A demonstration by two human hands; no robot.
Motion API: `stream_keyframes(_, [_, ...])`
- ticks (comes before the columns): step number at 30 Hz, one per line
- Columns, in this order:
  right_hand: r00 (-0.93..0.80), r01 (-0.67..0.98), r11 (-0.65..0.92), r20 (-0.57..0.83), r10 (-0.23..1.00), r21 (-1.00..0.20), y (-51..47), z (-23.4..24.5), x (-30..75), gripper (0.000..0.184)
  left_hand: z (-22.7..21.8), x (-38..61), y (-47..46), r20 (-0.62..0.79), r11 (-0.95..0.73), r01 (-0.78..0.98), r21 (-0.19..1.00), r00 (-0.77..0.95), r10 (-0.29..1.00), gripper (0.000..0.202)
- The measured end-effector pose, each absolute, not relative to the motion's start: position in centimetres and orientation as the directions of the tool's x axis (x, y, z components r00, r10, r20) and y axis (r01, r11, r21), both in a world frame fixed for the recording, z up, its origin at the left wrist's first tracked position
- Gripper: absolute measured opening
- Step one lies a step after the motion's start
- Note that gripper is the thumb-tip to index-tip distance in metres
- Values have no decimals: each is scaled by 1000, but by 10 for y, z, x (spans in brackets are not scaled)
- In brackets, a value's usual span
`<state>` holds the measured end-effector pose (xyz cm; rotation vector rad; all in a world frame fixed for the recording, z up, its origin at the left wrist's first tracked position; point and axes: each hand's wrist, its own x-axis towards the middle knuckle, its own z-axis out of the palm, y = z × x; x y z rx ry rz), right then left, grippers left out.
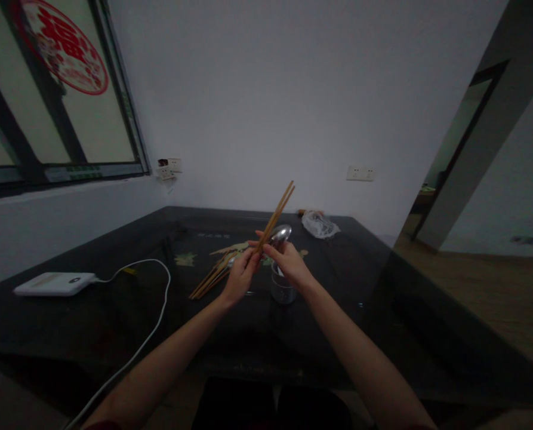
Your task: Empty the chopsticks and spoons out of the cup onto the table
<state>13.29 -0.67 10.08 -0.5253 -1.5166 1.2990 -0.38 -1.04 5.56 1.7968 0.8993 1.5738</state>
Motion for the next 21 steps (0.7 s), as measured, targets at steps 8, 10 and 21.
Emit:
stream_keyframes(8, [-248, -108, 422, 436, 865, -900, -10, 85, 203, 44, 57, -103, 45, 499, -434, 383, 815, -86, 862, 31])
stream_keyframes(10, [-118, -98, 415, 425, 898, -905, -2, 72, 222, 43, 43, -133, 59, 429, -291, 551, 782, -138, 893, 30])
stream_keyframes(21, [4, -33, 312, 312, 950, -949, 26, 23, 242, 48, -1, -171, 81, 175, 39, 937, 348, -106, 979, 35])
